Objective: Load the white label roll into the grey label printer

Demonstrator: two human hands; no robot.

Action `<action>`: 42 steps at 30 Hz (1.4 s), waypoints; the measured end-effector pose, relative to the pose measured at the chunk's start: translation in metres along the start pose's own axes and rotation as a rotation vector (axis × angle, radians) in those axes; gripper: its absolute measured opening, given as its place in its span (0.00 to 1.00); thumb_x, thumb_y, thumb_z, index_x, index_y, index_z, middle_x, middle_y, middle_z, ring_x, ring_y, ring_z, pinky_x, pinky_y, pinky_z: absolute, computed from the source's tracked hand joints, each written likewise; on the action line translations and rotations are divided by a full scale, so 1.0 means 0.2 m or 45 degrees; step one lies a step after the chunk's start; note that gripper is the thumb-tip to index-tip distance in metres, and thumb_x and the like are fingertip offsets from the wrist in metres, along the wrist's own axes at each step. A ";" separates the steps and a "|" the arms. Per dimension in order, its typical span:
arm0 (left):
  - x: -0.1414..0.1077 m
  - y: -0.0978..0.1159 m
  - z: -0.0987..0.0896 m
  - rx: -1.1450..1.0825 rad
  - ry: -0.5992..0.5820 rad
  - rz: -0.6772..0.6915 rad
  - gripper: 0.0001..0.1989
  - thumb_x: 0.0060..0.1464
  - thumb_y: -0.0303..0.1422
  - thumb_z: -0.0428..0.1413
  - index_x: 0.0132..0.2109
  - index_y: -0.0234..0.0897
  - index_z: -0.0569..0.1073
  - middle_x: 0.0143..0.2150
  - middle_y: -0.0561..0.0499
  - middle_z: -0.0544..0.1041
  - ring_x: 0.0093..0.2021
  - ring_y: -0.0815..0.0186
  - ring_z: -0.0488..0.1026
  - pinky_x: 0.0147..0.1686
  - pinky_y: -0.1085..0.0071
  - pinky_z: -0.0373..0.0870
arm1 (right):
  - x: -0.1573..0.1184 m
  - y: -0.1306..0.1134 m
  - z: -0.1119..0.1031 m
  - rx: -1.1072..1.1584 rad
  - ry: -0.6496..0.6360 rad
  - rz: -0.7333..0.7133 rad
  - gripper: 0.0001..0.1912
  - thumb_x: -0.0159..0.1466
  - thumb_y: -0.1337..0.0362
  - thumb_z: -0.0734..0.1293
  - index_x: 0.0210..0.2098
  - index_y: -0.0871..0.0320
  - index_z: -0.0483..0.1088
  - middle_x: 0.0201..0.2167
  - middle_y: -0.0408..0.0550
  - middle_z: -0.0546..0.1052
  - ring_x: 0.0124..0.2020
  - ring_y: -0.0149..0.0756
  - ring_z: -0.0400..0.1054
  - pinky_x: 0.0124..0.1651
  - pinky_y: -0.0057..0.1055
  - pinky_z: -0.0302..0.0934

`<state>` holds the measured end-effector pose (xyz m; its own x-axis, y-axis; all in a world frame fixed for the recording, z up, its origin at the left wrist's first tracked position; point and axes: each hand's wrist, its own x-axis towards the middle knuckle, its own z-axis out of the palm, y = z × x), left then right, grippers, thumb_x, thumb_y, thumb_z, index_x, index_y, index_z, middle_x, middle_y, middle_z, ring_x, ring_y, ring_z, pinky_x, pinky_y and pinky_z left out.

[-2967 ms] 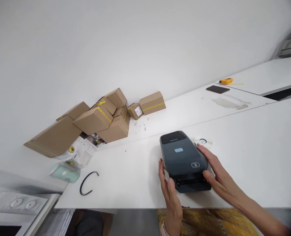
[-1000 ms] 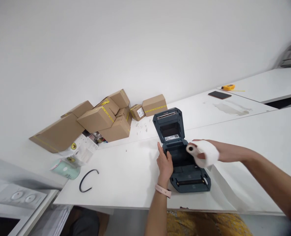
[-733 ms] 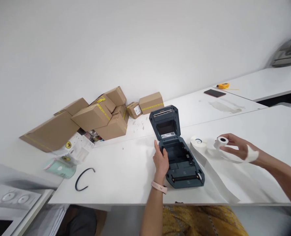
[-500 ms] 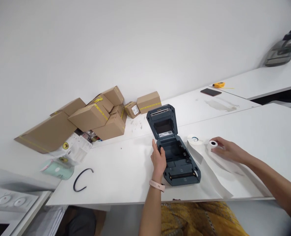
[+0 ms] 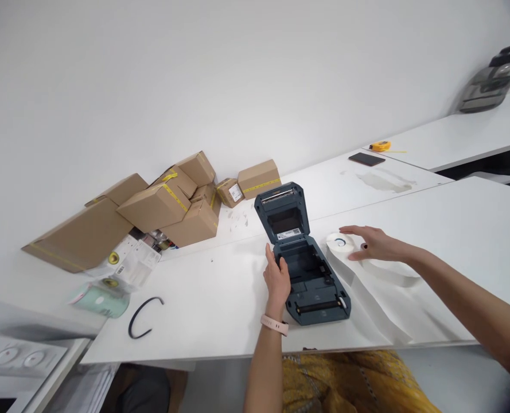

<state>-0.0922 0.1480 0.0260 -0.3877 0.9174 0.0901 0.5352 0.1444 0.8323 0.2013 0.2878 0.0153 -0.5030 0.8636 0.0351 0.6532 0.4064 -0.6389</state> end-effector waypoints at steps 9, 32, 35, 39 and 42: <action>0.02 -0.02 -0.02 -0.074 0.031 0.014 0.34 0.65 0.38 0.50 0.74 0.38 0.49 0.67 0.37 0.70 0.68 0.56 0.67 0.65 0.59 0.61 | 0.03 -0.10 0.03 0.005 0.097 -0.076 0.31 0.46 0.50 0.74 0.47 0.51 0.68 0.45 0.53 0.81 0.52 0.59 0.74 0.69 0.61 0.44; 0.13 -0.07 -0.09 -0.298 -0.119 0.039 0.15 0.56 0.33 0.58 0.49 0.43 0.83 0.65 0.49 0.74 0.65 0.52 0.70 0.64 0.58 0.66 | 0.19 -0.81 0.12 -0.126 -0.527 -0.595 0.34 0.47 0.57 0.75 0.54 0.52 0.71 0.47 0.51 0.75 0.47 0.51 0.72 0.47 0.41 0.66; 0.13 -0.08 -0.08 -0.307 -0.119 0.021 0.17 0.56 0.34 0.59 0.51 0.43 0.82 0.67 0.49 0.71 0.67 0.53 0.68 0.67 0.58 0.61 | 0.20 -0.82 0.11 -0.188 -0.546 -0.536 0.34 0.46 0.55 0.75 0.52 0.53 0.72 0.47 0.51 0.76 0.48 0.53 0.72 0.47 0.41 0.66; 0.13 -0.09 -0.08 -0.324 -0.133 0.003 0.19 0.55 0.33 0.58 0.53 0.41 0.81 0.68 0.46 0.69 0.68 0.52 0.66 0.68 0.57 0.59 | 0.22 -0.84 0.12 -0.304 -0.624 -0.464 0.38 0.46 0.51 0.76 0.54 0.56 0.71 0.50 0.56 0.75 0.50 0.58 0.71 0.48 0.43 0.66; 0.12 -0.10 -0.09 -0.347 -0.141 0.011 0.19 0.56 0.34 0.58 0.55 0.41 0.81 0.69 0.45 0.68 0.68 0.52 0.66 0.67 0.58 0.60 | 0.24 -0.84 0.16 -0.389 -0.633 -0.453 0.40 0.47 0.50 0.75 0.57 0.57 0.70 0.54 0.58 0.75 0.54 0.61 0.70 0.53 0.46 0.64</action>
<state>-0.1251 0.1617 0.0213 -0.2916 0.9552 0.0500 0.3109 0.0453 0.9494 0.0491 0.2517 0.1004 -0.8693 0.4517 -0.2008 0.4935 0.7695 -0.4054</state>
